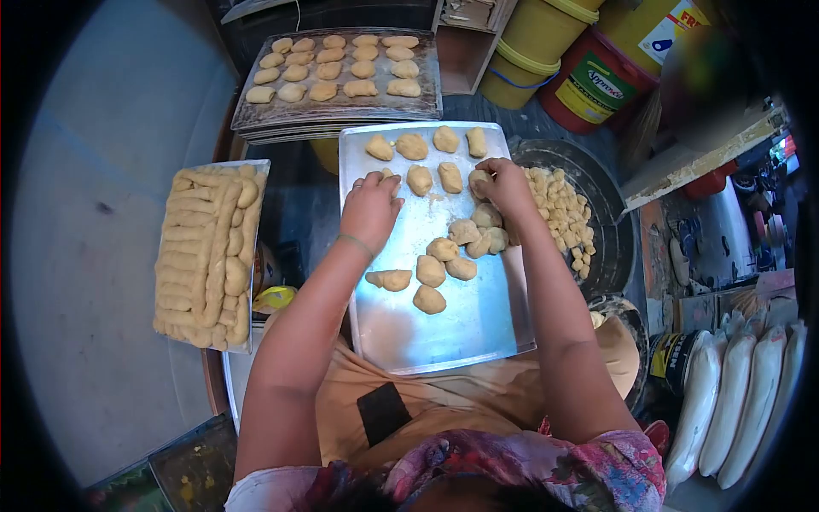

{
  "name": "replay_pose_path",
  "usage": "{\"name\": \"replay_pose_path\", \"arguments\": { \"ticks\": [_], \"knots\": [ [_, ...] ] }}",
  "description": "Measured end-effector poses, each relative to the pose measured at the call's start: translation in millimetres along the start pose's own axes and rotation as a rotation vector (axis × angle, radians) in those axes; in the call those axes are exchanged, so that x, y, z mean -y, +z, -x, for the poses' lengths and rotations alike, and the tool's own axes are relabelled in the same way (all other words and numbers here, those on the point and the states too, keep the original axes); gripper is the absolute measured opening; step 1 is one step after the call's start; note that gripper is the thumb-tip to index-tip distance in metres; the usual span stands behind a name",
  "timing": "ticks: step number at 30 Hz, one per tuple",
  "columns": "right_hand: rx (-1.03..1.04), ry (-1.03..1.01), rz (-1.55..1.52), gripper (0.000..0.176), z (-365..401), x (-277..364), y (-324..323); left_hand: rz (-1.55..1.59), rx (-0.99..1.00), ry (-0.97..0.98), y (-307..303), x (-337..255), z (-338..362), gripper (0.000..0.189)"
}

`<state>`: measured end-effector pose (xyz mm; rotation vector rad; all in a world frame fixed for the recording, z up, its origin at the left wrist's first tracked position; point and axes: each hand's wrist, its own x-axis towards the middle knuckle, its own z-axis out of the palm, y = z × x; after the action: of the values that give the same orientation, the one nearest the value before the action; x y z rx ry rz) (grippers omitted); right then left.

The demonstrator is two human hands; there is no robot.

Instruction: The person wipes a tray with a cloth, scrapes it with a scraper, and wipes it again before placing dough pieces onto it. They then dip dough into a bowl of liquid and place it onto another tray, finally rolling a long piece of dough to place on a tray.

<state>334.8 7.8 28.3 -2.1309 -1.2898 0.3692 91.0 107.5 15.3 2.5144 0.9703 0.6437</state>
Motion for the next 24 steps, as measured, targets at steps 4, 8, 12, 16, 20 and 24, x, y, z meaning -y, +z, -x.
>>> {"name": "replay_pose_path", "arguments": {
  "ticks": [4,8,12,16,20,24],
  "knots": [
    [-0.03,-0.055,0.159,0.033,-10.9,14.5,-9.5,-0.043,0.011,0.009,-2.9,4.2,-10.1,0.034],
    [-0.082,-0.21,0.25,0.031,-45.8,31.6,-11.6,-0.068,-0.012,-0.003,-16.0,0.4,-22.4,0.031],
    [-0.073,-0.336,0.312,0.032,-78.5,60.7,16.0,0.08,-0.162,-0.025,2.7,18.3,-41.5,0.031],
    [0.088,-0.378,0.287,0.033,-100.1,86.1,46.1,0.115,-0.134,-0.01,17.0,37.2,-56.8,0.029],
    [0.274,-0.205,0.406,0.03,-120.4,107.1,67.4,0.199,-0.105,-0.019,19.1,48.9,-63.1,0.02],
    [0.174,-0.263,0.686,0.025,-112.7,113.3,86.5,0.232,-0.14,-0.106,14.1,49.7,-63.9,0.021]
  ]
}}
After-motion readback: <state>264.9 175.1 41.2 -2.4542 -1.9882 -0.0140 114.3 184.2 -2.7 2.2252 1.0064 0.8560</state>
